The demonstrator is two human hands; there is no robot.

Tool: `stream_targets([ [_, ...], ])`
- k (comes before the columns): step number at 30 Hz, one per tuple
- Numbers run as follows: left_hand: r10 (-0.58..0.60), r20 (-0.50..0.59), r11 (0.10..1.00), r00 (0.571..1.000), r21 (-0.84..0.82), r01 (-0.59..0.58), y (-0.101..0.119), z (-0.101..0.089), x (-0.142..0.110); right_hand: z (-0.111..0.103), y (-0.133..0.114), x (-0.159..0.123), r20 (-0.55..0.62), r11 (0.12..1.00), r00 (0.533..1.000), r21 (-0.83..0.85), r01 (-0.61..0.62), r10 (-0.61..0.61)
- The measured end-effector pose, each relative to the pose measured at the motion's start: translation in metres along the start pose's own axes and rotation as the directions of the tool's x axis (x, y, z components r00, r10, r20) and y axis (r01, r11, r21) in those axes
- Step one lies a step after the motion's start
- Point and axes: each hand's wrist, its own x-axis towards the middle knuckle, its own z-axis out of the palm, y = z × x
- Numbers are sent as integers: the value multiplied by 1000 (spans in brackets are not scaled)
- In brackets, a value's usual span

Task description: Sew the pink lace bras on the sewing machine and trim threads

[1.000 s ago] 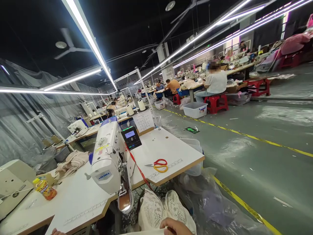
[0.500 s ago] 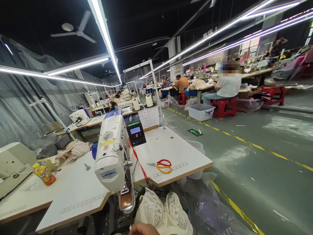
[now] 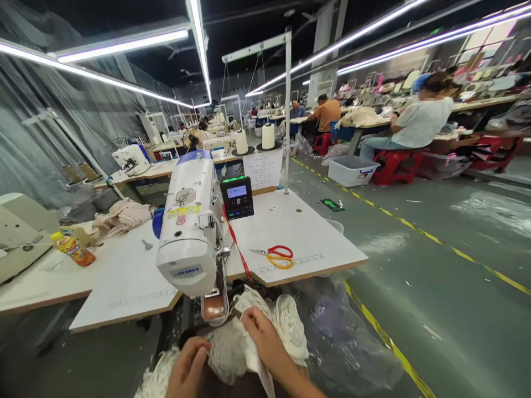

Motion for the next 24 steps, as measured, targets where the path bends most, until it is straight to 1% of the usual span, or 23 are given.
stream_targets([
  [1, -124, 255, 970, 959, -173, 171, -6, 9, -5, 7, 1, -3, -60, 998, 998, 60, -25, 28],
  [2, -187, 548, 846, 815, -333, 417, -11, 19, -10, 16, 3, -8, -108, 996, 994, 87, -17, 27],
  [3, -113, 688, 729, 717, -432, 530, -14, 30, -13, 26, 5, -12, -133, 995, 991, 95, -5, 17],
  [4, -31, 625, 636, 780, -590, 498, -16, 40, -14, 36, 7, -17, -165, 995, 986, 97, 16, 0],
  [5, -69, 490, 551, 869, -708, 443, -17, 50, -13, 46, 10, -22, -191, 994, 981, 92, 50, -31],
  [6, -145, 361, 516, 921, -766, 382, -17, 57, -10, 56, 14, -27, -201, 993, 977, 79, 91, -73],
  [7, -213, 262, 508, 941, -793, 336, -17, 63, -7, 63, 17, -31, -206, 988, 971, 65, 137, -121],
  [8, -276, 160, 523, 948, -802, 288, -16, 67, -4, 69, 21, -35, -204, 983, 966, 54, 175, -161],
  [9, -316, 91, 556, 944, -788, 263, -16, 69, -1, 73, 25, -37, -203, 979, 961, 49, 200, -186],
  [11, -336, -6, 656, 942, -719, 230, -15, 65, 2, 71, 30, -40, -178, 977, 966, 64, 201, -187],
  [12, -326, -40, 713, 945, -667, 217, -15, 61, 2, 66, 32, -39, -141, 977, 971, 53, 204, -195],
  [13, -302, -65, 771, 951, -603, 204, -14, 54, 2, 58, 32, -38, -113, 973, 967, 9, 229, -226],
  [14, -270, -67, 825, 960, -530, 195, -14, 46, 1, 49, 31, -37, -75, 961, 958, -58, 272, -275],
  [15, -235, -43, 872, 971, -451, 191, -14, 38, 1, 38, 28, -34, -41, 930, 938, -146, 336, -345],
  [16, -200, 18, 909, 980, -369, 192, -13, 30, 0, 28, 24, -31, -12, 885, 910, -234, 401, -415],
  [17, -170, 101, 936, 980, -295, 193, -12, 23, -1, 18, 19, -28, 74, 842, 885, -280, 461, -460],
  [18, -145, 188, 951, 971, -243, 189, -11, 17, -1, 9, 14, -25, 196, 810, 857, -282, 514, -476],
  [19, -128, 271, 960, 954, -207, 187, -9, 11, -1, 3, 8, -21, 336, 795, 821, -254, 550, -461],
  [20, -119, 334, 965, 935, -183, 188, -8, 7, -2, -2, 2, -18, 469, 797, 781, -228, 559, -413],
  [21, -112, 381, 967, 918, -169, 188, -6, 4, -2, -5, -3, -16, 565, 806, 746, -223, 549, -353],
  [22, -110, 415, 970, 903, -152, 188, -5, 2, -3, -6, -7, -14, 626, 817, 725, -235, 527, -288],
  [23, -112, 440, 975, 891, -126, 185, -4, 0, -3, -6, -9, -12, 655, 822, 717, -255, 508, -240],
  [24, -118, 453, 980, 884, -90, 177, -3, -3, -4, -6, -10, -12, 654, 821, 724, -278, 499, -219],
])
